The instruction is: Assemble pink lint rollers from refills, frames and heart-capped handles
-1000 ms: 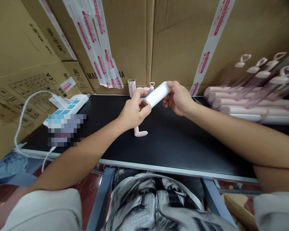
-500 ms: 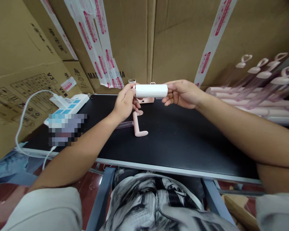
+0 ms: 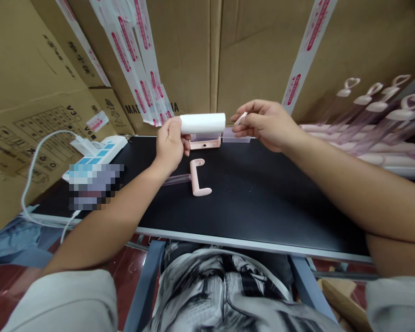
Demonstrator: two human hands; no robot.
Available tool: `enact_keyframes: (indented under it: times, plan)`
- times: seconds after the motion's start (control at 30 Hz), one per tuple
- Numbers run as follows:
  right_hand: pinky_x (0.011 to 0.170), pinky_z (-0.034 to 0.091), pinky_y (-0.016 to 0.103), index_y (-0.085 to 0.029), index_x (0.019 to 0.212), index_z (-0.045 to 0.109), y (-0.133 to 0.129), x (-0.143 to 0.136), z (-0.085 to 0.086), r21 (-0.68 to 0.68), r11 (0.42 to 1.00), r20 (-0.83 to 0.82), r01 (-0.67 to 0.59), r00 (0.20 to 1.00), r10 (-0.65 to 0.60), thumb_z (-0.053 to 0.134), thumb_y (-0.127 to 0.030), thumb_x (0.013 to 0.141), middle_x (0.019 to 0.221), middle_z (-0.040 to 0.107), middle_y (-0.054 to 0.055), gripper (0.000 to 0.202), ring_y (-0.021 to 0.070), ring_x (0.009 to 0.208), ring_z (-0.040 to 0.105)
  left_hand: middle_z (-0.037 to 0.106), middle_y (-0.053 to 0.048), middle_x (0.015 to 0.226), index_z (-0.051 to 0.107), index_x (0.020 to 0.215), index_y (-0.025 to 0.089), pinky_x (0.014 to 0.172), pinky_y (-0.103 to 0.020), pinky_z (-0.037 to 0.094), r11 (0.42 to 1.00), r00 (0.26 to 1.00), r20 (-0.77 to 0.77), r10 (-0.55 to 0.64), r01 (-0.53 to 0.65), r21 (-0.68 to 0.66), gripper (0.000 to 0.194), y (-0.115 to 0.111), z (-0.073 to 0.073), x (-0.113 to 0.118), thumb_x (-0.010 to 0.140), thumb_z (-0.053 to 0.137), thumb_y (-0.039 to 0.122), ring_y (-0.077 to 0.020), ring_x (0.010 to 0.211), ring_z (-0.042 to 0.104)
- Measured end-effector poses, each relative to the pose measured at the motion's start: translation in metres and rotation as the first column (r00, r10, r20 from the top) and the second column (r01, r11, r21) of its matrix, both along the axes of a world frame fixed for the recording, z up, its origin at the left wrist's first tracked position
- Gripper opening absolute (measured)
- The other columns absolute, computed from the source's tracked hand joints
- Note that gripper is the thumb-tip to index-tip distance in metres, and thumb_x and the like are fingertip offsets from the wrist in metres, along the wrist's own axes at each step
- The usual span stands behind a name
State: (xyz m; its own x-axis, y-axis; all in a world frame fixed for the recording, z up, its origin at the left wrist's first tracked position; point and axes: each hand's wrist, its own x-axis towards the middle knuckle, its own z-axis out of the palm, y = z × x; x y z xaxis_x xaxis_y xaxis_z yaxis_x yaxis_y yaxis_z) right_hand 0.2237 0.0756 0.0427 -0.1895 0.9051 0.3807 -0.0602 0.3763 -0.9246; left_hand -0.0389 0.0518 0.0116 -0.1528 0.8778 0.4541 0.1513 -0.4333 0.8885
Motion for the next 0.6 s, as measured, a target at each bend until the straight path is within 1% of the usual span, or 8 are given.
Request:
enact_keyframes:
  times: [0.03,0.1,0.17,0.27,0.37,0.47,0.53,0.6]
  plan:
    - [0.071,0.067,0.037,-0.020,0.089,0.070,0.005,0.005,0.000,0.075,0.996,0.052,0.051,0.997,-0.055,0.081,-0.012,0.084,0.089,0.077,0.005,0.014,0.0178,0.073,0.074,0.058,0.002,0.073,0.060,0.110,0.025,0.039,-0.024,0.039,1.000,1.000,0.010,0.002,-0.002,0.008,0.044,0.000,0.002,0.000,0.106,0.045,0.067,-0.0106,0.046,0.052]
    - [0.070,0.061,0.037,-0.021,0.088,0.070,0.017,0.015,-0.004,0.233,0.962,0.183,0.144,0.965,-0.189,0.082,-0.016,0.083,0.083,0.074,0.003,0.014,0.0184,0.072,0.070,0.058,0.002,0.072,0.061,0.110,0.026,0.038,-0.025,0.039,1.000,1.000,0.026,-0.001,0.001,0.011,0.045,-0.001,0.005,-0.001,0.106,0.044,0.068,-0.0110,0.045,0.051]
    - [0.069,0.056,0.037,-0.021,0.086,0.071,0.030,0.024,-0.013,0.346,0.920,0.342,0.182,0.889,-0.305,0.083,-0.022,0.084,0.076,0.072,0.002,0.012,0.0186,0.069,0.065,0.058,0.002,0.072,0.060,0.109,0.026,0.038,-0.025,0.040,1.000,1.000,0.031,-0.004,0.004,0.005,0.047,-0.003,0.007,0.000,0.105,0.046,0.070,-0.0112,0.046,0.051]
    - [0.072,0.051,0.038,-0.020,0.080,0.073,0.047,0.032,-0.030,0.358,0.920,0.581,0.158,0.734,-0.352,0.078,-0.027,0.089,0.068,0.070,0.002,0.012,0.0192,0.066,0.063,0.056,0.002,0.072,0.059,0.108,0.026,0.040,-0.025,0.040,1.000,1.000,0.013,-0.006,0.006,0.024,0.053,-0.003,0.006,-0.002,0.103,0.044,0.076,-0.0117,0.048,0.053]
    - [0.078,0.052,0.039,-0.019,0.080,0.078,0.060,0.039,-0.040,0.379,0.905,0.658,0.191,0.632,-0.409,0.078,-0.026,0.090,0.071,0.072,0.004,0.012,0.0215,0.072,0.067,0.056,0.002,0.071,0.061,0.113,0.026,0.041,-0.024,0.040,0.997,1.000,0.006,-0.026,0.025,0.075,0.060,0.001,0.004,-0.004,0.103,0.043,0.081,-0.0117,0.048,0.054]
    - [0.079,0.056,0.040,-0.017,0.089,0.084,0.072,0.048,-0.044,0.369,0.874,0.608,0.316,0.630,-0.484,0.076,-0.024,0.090,0.075,0.074,0.006,0.010,0.0246,0.078,0.071,0.055,0.002,0.069,0.062,0.113,0.024,0.042,-0.023,0.040,0.992,0.997,0.062,-0.048,0.040,0.118,0.063,0.007,0.002,-0.006,0.102,0.045,0.084,-0.0107,0.047,0.053]
    - [0.075,0.059,0.040,-0.015,0.102,0.085,0.081,0.051,-0.047,0.278,0.878,0.561,0.389,0.676,-0.477,0.072,-0.020,0.093,0.077,0.075,0.008,0.017,0.0248,0.074,0.073,0.054,0.002,0.067,0.062,0.108,0.023,0.042,-0.023,0.039,0.989,0.992,0.116,-0.055,0.038,0.146,0.064,0.012,0.000,-0.005,0.102,0.047,0.085,-0.0102,0.046,0.051]
    - [0.070,0.062,0.041,-0.013,0.117,0.083,0.087,0.048,-0.051,0.184,0.882,0.508,0.434,0.726,-0.463,0.070,-0.012,0.090,0.083,0.077,0.009,0.029,0.0241,0.069,0.073,0.053,0.002,0.067,0.061,0.103,0.022,0.042,-0.023,0.040,0.985,0.987,0.151,-0.063,0.037,0.170,0.065,0.015,-0.002,-0.004,0.102,0.046,0.085,-0.0100,0.045,0.050]
